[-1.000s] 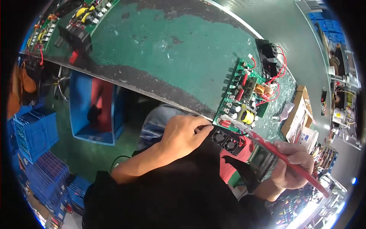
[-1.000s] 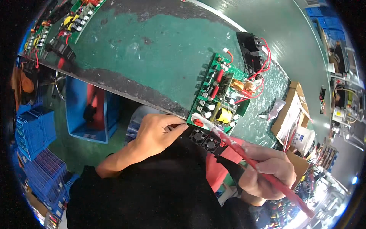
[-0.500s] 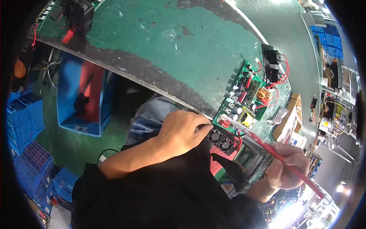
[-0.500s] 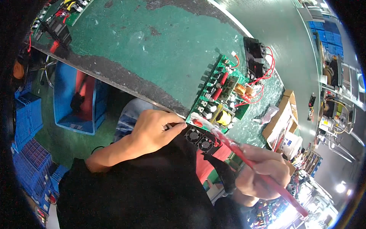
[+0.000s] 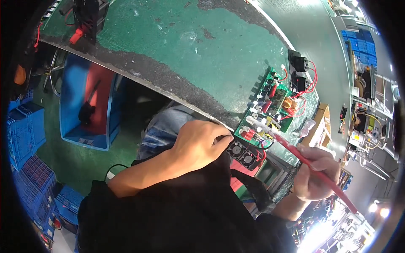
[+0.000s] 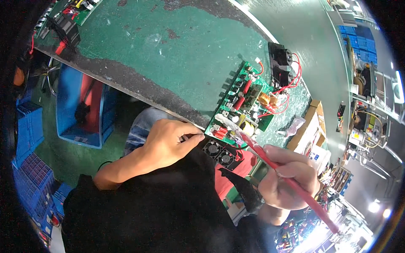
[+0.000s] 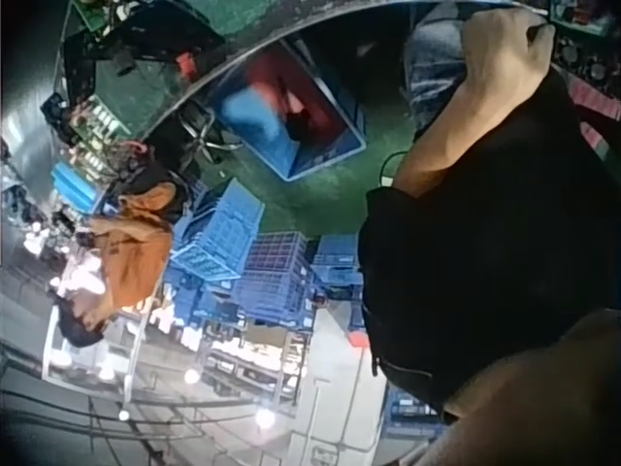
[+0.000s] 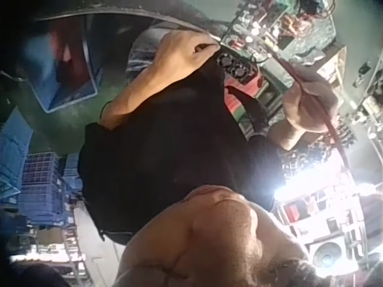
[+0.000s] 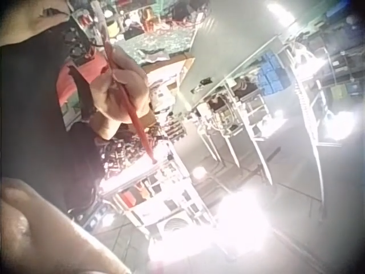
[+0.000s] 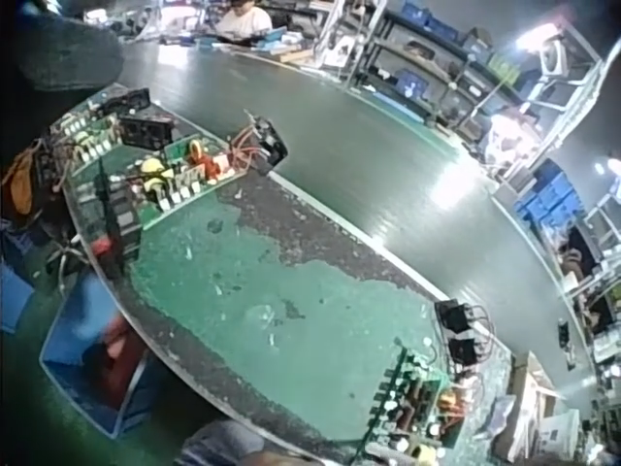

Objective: Assembling cooling fans and connecting wires to circuit boards on a factory production line.

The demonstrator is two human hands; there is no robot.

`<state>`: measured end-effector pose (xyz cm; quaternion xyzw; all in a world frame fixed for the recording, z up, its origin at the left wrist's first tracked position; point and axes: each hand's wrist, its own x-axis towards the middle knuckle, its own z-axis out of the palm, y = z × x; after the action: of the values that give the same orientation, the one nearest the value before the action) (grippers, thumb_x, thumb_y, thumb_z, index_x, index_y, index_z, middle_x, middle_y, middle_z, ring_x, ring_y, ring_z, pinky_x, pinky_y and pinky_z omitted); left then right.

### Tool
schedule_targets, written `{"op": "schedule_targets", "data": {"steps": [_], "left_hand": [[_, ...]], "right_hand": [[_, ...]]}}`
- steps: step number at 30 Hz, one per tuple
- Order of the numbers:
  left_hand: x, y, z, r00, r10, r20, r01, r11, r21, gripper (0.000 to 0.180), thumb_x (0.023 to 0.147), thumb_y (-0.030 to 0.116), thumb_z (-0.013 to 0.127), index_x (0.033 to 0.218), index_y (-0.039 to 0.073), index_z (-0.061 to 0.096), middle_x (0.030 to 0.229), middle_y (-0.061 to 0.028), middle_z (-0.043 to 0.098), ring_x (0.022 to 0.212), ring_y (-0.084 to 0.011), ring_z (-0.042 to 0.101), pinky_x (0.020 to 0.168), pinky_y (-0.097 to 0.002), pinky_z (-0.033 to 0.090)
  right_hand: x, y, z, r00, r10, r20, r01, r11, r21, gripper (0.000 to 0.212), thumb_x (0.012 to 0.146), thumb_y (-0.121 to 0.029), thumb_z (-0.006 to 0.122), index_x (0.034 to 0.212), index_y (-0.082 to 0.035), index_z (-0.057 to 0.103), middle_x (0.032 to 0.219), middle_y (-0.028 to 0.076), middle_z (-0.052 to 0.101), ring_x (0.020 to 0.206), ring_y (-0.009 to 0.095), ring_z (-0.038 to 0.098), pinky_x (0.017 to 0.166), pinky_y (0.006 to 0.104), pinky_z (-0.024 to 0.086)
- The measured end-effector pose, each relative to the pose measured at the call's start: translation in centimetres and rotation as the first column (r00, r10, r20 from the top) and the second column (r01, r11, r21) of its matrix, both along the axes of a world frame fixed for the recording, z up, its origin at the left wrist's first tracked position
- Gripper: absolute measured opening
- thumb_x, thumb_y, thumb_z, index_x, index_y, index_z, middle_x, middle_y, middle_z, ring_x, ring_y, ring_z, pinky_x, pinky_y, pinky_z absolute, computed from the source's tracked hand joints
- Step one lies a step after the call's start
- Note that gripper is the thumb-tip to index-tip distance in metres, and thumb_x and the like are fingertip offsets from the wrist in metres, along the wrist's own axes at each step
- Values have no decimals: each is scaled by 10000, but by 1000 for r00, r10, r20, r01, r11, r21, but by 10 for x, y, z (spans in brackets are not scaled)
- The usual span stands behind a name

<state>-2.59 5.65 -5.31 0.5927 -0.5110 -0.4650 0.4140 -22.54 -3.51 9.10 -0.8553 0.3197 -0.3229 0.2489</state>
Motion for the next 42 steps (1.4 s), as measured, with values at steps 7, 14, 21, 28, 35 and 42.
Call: {"op": "schedule_targets", "data": {"steps": [7,14,21,28,35,42], "left_hand": [[-1,-1,-1,1000,-7,0,7,1000,-24,188,879,232,685,914,57,744,815,-150,710,718,-323,692,604,-387,518],[-2,-2,0,1000,-9,-8,9,1000,-6,189,878,234,684,917,59,745,813,-150,711,711,-322,691,596,-383,514],[-2,-2,1,1000,-10,-5,10,1000,-14,181,874,225,694,916,56,746,801,-152,712,695,-317,693,593,-378,516],[-4,-2,-1,1000,-3,-23,2,1000,-24,168,868,212,705,909,54,746,794,-154,711,686,-315,695,590,-374,524],[-4,-1,0,1000,0,-10,0,1000,-11,164,864,203,711,907,47,742,799,-157,709,693,-323,692,591,-383,521],[-5,1,-7,1000,13,-7,-13,997,-75,137,854,180,722,888,47,738,789,-154,705,687,-339,680,588,-397,512]], "right_hand": [[11,5,3,986,-14,163,16,1000,-9,236,859,-85,726,875,-19,500,813,212,678,736,286,728,649,372,634],[12,3,7,1000,-11,28,11,1000,-1,268,874,-142,741,881,-20,503,825,212,676,727,291,725,650,374,631],[11,-5,6,999,1,-43,-2,1000,-28,277,858,-153,743,882,-10,507,836,222,685,762,299,736,668,382,632],[14,-6,11,999,23,50,-21,999,-30,265,869,-139,738,893,-17,504,849,215,689,774,294,734,663,359,628],[12,-12,18,993,104,-56,-102,994,41,239,863,-49,711,927,-9,483,918,246,656,869,335,704,797,440,620],[13,-17,14,986,157,-58,-153,986,72,206,866,2,678,939,-3,486,972,255,647,911,343,701,831,469,610]]}}
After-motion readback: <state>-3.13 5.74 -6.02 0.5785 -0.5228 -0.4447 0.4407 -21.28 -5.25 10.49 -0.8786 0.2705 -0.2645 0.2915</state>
